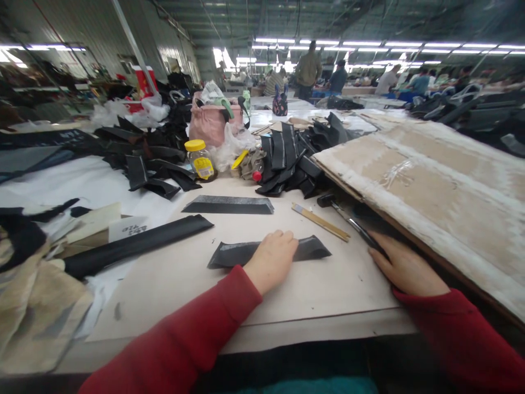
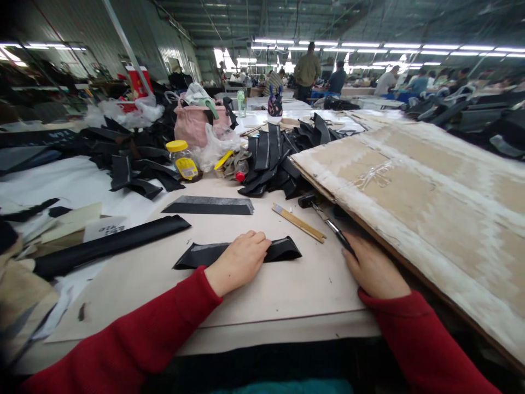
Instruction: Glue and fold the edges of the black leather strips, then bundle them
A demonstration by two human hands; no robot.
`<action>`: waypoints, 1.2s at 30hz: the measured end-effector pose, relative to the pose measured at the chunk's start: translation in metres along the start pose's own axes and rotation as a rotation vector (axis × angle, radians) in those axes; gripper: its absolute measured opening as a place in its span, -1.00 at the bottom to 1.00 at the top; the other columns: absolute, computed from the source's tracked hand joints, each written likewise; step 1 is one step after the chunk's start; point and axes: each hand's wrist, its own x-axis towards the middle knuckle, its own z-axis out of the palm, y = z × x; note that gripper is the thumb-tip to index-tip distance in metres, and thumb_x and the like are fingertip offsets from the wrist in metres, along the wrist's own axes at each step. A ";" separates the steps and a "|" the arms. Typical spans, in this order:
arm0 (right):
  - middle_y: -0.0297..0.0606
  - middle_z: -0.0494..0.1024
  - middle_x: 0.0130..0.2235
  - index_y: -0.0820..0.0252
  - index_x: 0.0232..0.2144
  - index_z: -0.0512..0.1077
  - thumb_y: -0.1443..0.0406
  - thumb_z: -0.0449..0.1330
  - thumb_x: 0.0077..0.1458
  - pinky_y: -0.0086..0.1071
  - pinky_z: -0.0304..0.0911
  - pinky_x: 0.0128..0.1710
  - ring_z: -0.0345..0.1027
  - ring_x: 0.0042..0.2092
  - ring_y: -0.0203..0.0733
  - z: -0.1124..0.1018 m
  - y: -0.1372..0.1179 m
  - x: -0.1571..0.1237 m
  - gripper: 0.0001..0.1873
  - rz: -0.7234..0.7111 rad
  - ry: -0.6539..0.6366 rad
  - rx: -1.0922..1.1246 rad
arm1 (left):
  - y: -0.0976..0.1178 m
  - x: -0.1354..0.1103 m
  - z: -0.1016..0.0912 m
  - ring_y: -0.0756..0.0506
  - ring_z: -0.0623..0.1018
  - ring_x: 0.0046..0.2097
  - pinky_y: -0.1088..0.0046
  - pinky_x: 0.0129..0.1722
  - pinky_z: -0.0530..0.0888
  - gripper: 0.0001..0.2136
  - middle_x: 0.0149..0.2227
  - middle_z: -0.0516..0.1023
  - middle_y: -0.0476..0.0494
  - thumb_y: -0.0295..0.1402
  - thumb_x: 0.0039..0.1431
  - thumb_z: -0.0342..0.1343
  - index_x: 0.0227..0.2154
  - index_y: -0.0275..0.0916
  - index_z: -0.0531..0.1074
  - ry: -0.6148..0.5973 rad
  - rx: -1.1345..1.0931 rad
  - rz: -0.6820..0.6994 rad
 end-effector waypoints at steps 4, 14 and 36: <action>0.04 0.47 -0.14 0.39 0.05 0.26 0.33 -0.09 0.08 -0.16 0.29 -0.08 0.38 -0.13 0.04 0.009 -0.004 0.008 -0.52 0.072 -0.039 -0.156 | 0.002 0.001 0.000 -0.13 0.33 -0.24 0.31 -0.28 0.34 -0.74 -0.25 0.35 -0.14 -0.52 0.14 -0.11 -0.12 -0.23 0.30 0.008 -0.021 -0.011; -0.11 0.43 0.00 0.26 0.06 0.26 0.06 -0.09 0.14 -0.20 0.24 0.02 0.32 0.00 -0.02 -0.033 -0.035 -0.023 -0.45 0.124 -0.123 0.220 | 0.004 0.000 0.001 -0.17 0.32 -0.19 0.24 -0.24 0.28 -0.74 -0.22 0.35 -0.13 -0.48 0.13 -0.12 -0.14 -0.19 0.34 0.048 -0.034 -0.025; -0.34 0.26 0.13 0.11 0.16 0.16 0.10 -0.09 0.17 -0.27 0.07 0.11 0.16 0.12 -0.12 -0.067 -0.068 -0.039 -0.47 0.030 -0.306 0.325 | -0.001 -0.003 0.005 -0.14 0.36 -0.23 0.30 -0.28 0.32 -0.82 -0.29 0.39 -0.09 -0.51 0.17 -0.11 -0.28 -0.24 0.37 0.079 -0.030 0.009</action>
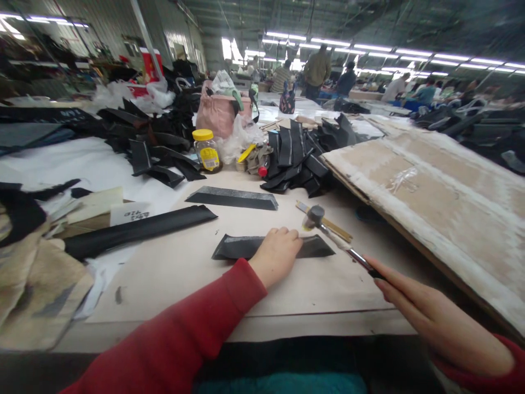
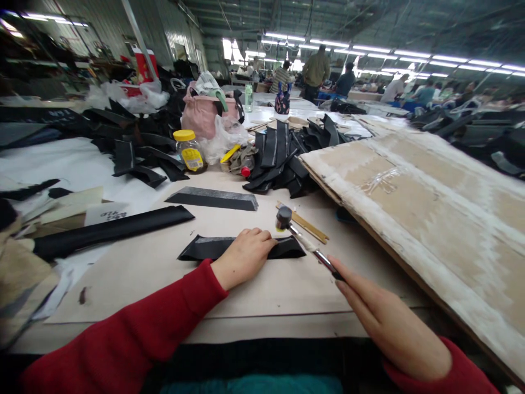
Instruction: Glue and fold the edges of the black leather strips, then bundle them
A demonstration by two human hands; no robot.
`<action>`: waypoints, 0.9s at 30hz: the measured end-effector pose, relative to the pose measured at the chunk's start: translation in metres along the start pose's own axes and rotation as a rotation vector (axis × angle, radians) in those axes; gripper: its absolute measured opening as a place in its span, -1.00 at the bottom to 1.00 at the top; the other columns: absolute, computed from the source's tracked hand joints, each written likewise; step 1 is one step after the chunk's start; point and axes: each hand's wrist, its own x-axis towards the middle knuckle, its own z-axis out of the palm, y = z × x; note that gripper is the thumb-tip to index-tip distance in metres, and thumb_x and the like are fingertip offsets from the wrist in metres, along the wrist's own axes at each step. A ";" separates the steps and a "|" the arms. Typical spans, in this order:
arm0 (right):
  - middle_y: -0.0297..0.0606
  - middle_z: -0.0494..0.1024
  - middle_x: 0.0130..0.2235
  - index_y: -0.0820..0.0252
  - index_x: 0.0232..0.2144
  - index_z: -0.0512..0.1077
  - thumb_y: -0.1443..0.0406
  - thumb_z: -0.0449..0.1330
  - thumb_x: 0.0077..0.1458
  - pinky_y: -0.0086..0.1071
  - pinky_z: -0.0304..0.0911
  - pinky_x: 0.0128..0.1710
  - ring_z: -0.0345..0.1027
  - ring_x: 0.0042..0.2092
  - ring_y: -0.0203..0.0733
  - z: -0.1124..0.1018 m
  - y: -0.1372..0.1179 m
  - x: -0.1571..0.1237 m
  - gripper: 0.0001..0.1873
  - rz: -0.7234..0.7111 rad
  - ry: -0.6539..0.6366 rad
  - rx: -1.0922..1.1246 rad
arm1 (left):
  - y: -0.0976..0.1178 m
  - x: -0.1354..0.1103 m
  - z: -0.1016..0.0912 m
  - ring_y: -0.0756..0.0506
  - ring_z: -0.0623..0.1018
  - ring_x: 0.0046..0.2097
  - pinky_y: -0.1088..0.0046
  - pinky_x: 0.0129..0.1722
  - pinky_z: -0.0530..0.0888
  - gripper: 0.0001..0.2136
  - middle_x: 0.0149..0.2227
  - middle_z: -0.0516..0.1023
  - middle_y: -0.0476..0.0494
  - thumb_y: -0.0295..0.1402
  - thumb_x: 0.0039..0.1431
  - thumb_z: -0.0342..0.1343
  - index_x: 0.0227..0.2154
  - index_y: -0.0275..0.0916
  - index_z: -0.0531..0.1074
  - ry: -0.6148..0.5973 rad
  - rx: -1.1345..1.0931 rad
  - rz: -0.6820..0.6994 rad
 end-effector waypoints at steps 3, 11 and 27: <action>-0.31 0.24 0.14 0.14 0.17 0.13 0.09 -0.10 0.16 -0.25 0.06 0.11 0.14 0.12 -0.10 0.003 -0.003 0.000 -0.44 0.027 0.080 0.006 | -0.001 0.000 0.001 -0.13 0.37 -0.23 0.31 -0.26 0.33 -0.83 -0.29 0.40 -0.09 -0.51 0.18 -0.11 -0.29 -0.24 0.37 0.007 -0.003 0.006; -0.33 0.24 0.14 0.14 0.17 0.13 0.08 -0.12 0.18 -0.27 0.03 0.12 0.14 0.13 -0.16 0.007 -0.002 0.003 -0.44 0.030 -0.007 0.034 | -0.003 -0.002 0.005 -0.12 0.40 -0.26 0.32 -0.24 0.37 -0.88 -0.31 0.42 -0.09 -0.52 0.16 -0.09 -0.31 -0.27 0.34 0.018 -0.047 -0.019; -0.32 0.31 0.09 0.09 0.18 0.10 0.15 -0.10 0.19 -0.27 0.22 0.03 0.26 0.04 -0.13 0.028 -0.006 0.002 -0.48 0.027 -0.074 -0.016 | -0.028 -0.032 -0.012 -0.08 0.34 -0.17 0.36 -0.15 0.33 -0.72 -0.22 0.39 -0.10 -0.59 0.13 -0.13 -0.19 -0.21 0.39 -0.060 -0.095 -0.129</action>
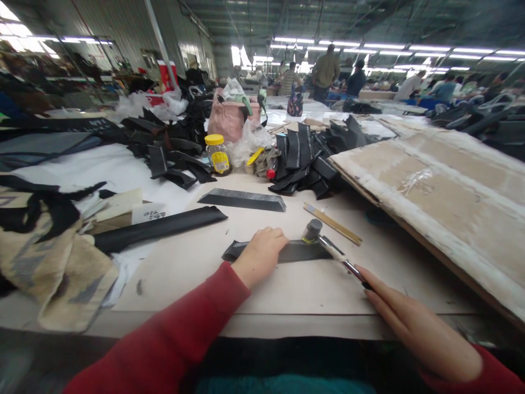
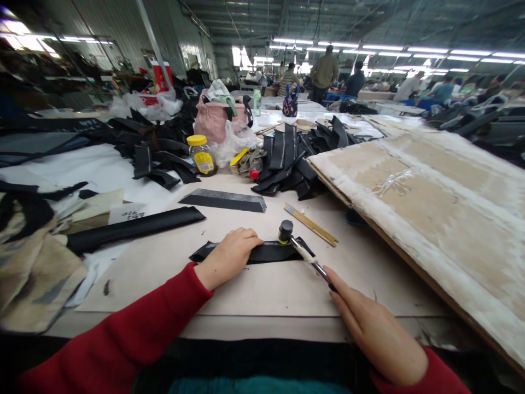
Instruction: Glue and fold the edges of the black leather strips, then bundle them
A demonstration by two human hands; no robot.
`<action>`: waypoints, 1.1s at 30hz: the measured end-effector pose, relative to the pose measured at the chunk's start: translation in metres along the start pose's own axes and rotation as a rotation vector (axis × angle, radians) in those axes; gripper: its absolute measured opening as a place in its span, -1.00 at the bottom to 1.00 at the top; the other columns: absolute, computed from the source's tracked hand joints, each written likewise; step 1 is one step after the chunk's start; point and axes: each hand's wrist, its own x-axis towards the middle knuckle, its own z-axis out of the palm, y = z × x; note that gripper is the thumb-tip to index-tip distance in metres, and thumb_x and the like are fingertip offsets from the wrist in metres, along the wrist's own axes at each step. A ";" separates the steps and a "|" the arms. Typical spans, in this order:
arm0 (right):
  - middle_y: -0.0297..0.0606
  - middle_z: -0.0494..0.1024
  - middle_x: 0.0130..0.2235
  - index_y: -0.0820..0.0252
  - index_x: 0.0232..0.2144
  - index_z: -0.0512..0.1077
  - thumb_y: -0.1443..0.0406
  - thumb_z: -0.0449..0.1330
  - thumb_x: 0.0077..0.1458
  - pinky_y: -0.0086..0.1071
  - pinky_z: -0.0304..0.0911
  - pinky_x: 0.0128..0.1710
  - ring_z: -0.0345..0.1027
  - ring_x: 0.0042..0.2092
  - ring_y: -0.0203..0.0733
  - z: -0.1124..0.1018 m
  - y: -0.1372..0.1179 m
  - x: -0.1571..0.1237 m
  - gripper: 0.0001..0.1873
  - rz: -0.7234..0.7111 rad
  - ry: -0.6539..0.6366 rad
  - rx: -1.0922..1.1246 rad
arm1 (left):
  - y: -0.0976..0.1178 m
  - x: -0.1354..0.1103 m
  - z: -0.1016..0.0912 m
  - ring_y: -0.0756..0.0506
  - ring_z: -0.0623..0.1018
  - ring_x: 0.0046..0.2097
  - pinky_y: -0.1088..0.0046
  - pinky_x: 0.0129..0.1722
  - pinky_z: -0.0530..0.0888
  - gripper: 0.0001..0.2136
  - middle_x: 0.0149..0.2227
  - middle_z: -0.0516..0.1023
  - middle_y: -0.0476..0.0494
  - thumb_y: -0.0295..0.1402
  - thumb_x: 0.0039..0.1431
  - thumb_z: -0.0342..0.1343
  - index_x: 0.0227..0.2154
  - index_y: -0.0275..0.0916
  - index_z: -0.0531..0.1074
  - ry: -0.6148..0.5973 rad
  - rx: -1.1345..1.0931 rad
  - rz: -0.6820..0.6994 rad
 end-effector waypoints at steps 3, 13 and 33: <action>-0.31 0.29 0.10 0.10 0.17 0.13 0.13 -0.10 0.18 -0.26 0.17 0.06 0.21 0.08 -0.12 -0.004 0.001 0.002 -0.48 -0.015 -0.016 0.022 | 0.004 -0.003 -0.002 -0.10 0.34 -0.21 0.36 -0.21 0.32 -0.72 -0.25 0.40 -0.11 -0.61 0.11 -0.12 -0.21 -0.22 0.40 -0.026 0.035 0.032; -0.34 0.22 0.15 0.05 0.19 0.08 0.13 -0.10 0.18 -0.24 0.09 0.09 0.15 0.11 -0.11 -0.017 -0.020 0.005 -0.47 -0.083 0.077 0.070 | 0.013 -0.008 -0.010 -0.11 0.37 -0.22 0.34 -0.23 0.32 -0.78 -0.27 0.39 -0.10 -0.54 0.19 -0.14 -0.21 -0.23 0.36 -0.044 0.098 0.024; -0.32 0.24 0.14 0.07 0.18 0.11 0.12 -0.10 0.17 -0.21 0.09 0.10 0.14 0.12 -0.09 -0.021 -0.033 0.019 -0.47 -0.125 0.103 0.102 | 0.011 -0.025 -0.001 -0.04 0.38 -0.14 0.38 -0.10 0.32 -0.80 -0.16 0.37 -0.09 -0.47 0.27 -0.18 -0.17 -0.23 0.33 -0.009 -0.015 0.024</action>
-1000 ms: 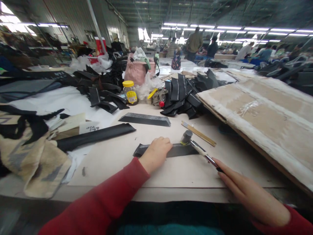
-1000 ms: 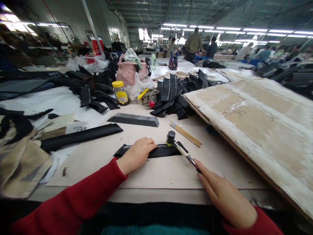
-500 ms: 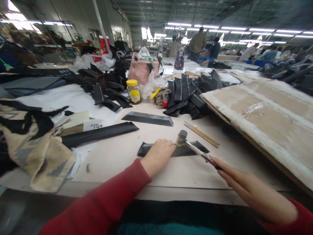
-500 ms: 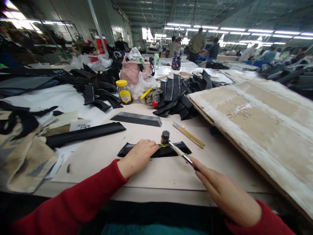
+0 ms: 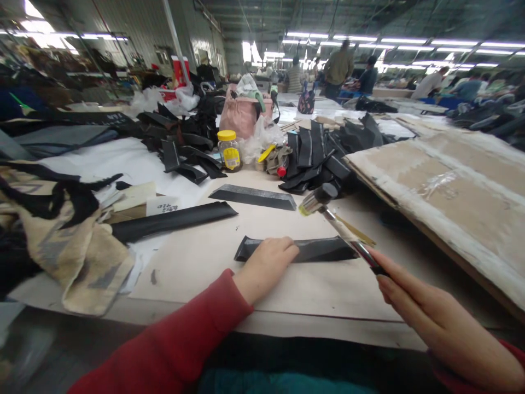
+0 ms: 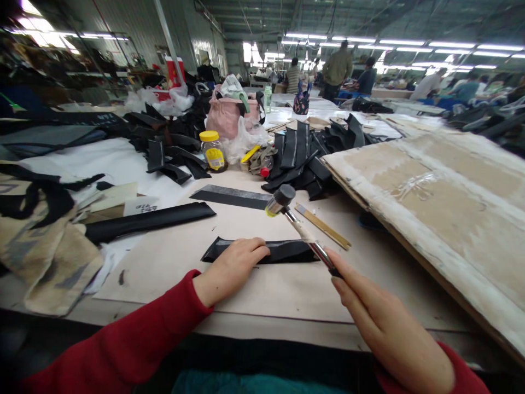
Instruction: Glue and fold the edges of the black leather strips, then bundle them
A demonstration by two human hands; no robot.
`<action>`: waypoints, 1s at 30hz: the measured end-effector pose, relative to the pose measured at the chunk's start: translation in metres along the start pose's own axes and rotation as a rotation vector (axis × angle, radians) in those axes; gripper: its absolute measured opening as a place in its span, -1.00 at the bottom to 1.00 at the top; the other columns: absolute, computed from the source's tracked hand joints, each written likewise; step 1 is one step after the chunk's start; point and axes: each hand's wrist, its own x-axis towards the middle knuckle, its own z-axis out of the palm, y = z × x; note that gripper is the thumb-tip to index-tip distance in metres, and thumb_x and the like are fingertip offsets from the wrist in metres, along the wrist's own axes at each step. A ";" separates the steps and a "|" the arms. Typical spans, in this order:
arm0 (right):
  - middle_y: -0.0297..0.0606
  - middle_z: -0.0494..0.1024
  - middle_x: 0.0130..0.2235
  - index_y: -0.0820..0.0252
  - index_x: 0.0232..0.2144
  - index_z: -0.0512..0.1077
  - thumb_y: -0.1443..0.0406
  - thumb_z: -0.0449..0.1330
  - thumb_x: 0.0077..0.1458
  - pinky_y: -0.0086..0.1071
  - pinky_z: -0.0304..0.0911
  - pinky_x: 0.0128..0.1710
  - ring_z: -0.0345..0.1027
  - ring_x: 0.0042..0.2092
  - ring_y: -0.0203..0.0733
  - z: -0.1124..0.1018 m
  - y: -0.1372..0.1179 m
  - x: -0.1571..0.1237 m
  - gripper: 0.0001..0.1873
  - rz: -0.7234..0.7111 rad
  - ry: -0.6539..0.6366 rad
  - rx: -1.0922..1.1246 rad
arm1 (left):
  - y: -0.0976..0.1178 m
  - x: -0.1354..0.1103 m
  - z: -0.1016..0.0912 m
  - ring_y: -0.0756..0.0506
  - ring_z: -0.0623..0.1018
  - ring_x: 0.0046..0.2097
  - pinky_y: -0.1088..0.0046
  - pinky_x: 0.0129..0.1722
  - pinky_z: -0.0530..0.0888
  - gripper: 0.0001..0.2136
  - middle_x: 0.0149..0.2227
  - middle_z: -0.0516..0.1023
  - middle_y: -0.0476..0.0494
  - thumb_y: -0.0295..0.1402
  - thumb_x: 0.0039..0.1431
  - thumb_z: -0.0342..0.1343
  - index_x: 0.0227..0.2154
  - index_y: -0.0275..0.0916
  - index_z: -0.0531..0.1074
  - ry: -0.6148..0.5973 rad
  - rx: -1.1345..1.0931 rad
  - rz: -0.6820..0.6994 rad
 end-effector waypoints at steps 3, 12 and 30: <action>-0.33 0.29 0.10 0.05 0.17 0.13 0.15 -0.10 0.18 -0.22 0.17 0.06 0.21 0.08 -0.10 0.012 0.002 -0.002 -0.50 0.015 -0.077 -0.025 | 0.000 0.000 -0.002 -0.03 0.36 -0.16 0.41 -0.12 0.31 -0.83 -0.17 0.35 -0.06 -0.49 0.26 -0.16 -0.24 -0.22 0.33 0.010 -0.012 -0.034; -0.34 0.31 0.08 0.06 0.19 0.09 0.18 -0.13 0.20 -0.25 0.22 0.03 0.24 0.06 -0.12 0.025 0.009 0.000 -0.50 0.013 -0.182 -0.064 | -0.017 -0.012 -0.007 -0.09 0.33 -0.15 0.35 -0.12 0.29 -0.84 -0.19 0.37 -0.10 -0.41 0.22 -0.07 -0.16 -0.23 0.32 0.065 0.088 -0.209; -0.33 0.36 0.06 0.04 0.16 0.15 0.14 -0.14 0.20 -0.25 0.24 0.00 0.28 0.04 -0.11 0.008 -0.008 0.019 -0.51 -0.091 -0.237 -0.053 | -0.006 -0.021 -0.005 -0.11 0.34 -0.24 0.30 -0.17 0.32 -0.87 -0.29 0.36 -0.10 -0.49 0.22 -0.12 -0.25 -0.28 0.32 0.009 0.201 -0.157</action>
